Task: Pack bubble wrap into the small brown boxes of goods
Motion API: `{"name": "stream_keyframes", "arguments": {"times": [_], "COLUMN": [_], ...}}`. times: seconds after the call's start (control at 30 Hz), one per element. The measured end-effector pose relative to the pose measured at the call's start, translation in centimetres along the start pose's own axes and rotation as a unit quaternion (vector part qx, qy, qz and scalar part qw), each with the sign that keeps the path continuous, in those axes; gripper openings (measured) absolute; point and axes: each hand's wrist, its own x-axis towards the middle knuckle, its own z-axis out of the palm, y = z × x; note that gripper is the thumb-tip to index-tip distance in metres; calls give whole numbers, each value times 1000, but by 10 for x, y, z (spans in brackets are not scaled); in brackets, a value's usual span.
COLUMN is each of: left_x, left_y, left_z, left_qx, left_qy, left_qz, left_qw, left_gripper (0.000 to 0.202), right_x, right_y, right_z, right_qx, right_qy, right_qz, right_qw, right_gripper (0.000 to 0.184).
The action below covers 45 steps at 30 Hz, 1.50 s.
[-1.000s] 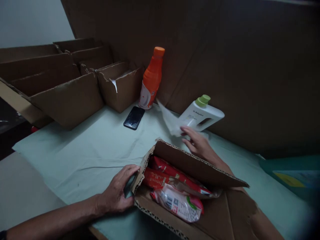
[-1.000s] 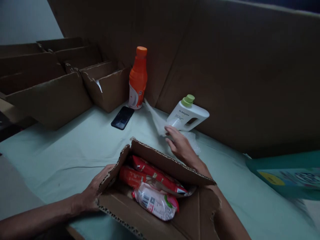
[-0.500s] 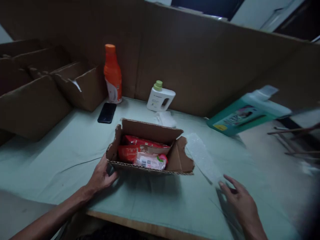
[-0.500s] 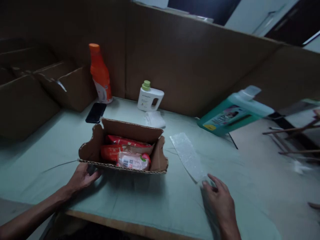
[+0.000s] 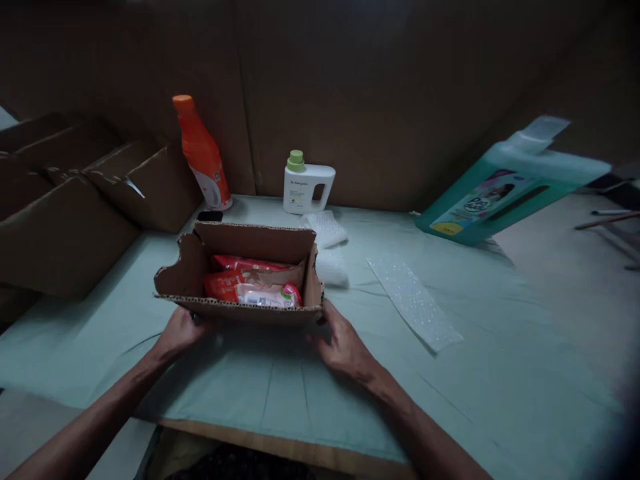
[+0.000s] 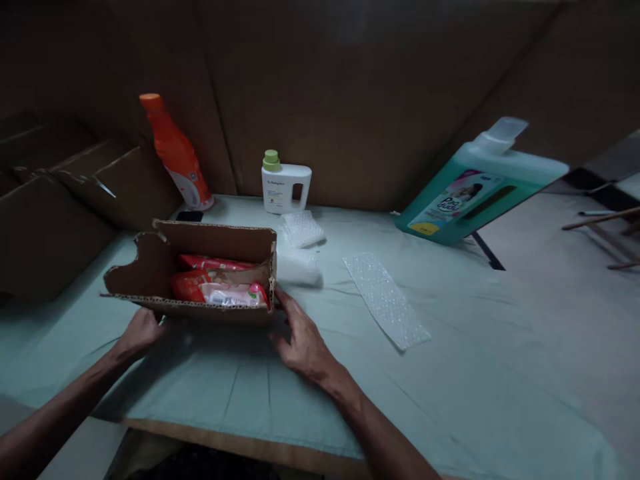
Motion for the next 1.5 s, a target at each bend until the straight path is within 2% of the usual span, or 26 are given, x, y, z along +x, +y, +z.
{"name": "stream_keyframes", "arguments": {"times": [0.1, 0.23, 0.33, 0.4, 0.5, 0.63, 0.7, 0.77, 0.87, 0.97, 1.03, 1.1, 1.17, 1.23, 1.3, 1.37, 1.5], "left_x": [21, 55, 73, 75, 59, 11, -17, -43, -69, -79, -79, -74, -64, -48, -27, -2, 46], "left_y": [6, 21, 24, 21, 11, -4, -6, -4, 4, 13, 18, 22, 25, 26, 27, 27, 35], "left_z": [4, 32, 52, 57, 52, 39, 35, 35, 39, 41, 40, 38, 36, 35, 33, 30, 32], "left_qx": [-30, -97, -145, -161, -166, -127, -95, -73, -74, -96, -108, -117, -125, -134, -142, -149, -179], "left_qy": [0, -11, -12, -17, -36, -5, 19, 36, 42, 37, 37, 38, 46, 64, 80, 87, 64], "left_qz": [-1, 37, 71, 76, 73, 38, 33, 52, 101, 129, 121, 96, 72, 71, 87, 100, 111], "left_qw": [1000, 995, 987, 984, 983, 991, 995, 995, 991, 986, 986, 988, 988, 986, 983, 980, 976], "left_gripper": [46, 58, 69, 70, 67, 81, 73, 58, 39, 31, 31, 35, 42, 50, 59, 68, 83], "right_x": [15, 27, 21, 10, -12, -37, -43, -48, -62, -82, -92, -94, -87, -75, -64, -53, -16], "right_y": [10, 30, 45, 54, 73, 104, 116, 120, 112, 88, 65, 42, 22, 8, 3, 3, 14], "right_z": [-13, -26, -41, -59, -89, -113, -118, -120, -120, -103, -78, -45, -14, 6, 9, -4, -40], "right_qx": [18, 14, -15, -88, -235, -410, -462, -479, -477, -458, -434, -408, -387, -369, -343, -301, -147], "right_qy": [0, 44, 72, 114, 182, 160, 154, 155, 160, 178, 173, 141, 102, 69, 65, 95, 198], "right_qz": [7, 52, 56, 36, 55, 173, 197, 185, 142, 14, -91, -160, -197, -217, -224, -196, -1], "right_qw": [1000, 998, 996, 989, 953, 881, 851, 844, 852, 871, 880, 888, 895, 901, 910, 929, 969], "right_gripper": [66, 47, 47, 43, 39, 48, 43, 40, 39, 33, 27, 24, 26, 24, 23, 27, 44]}}
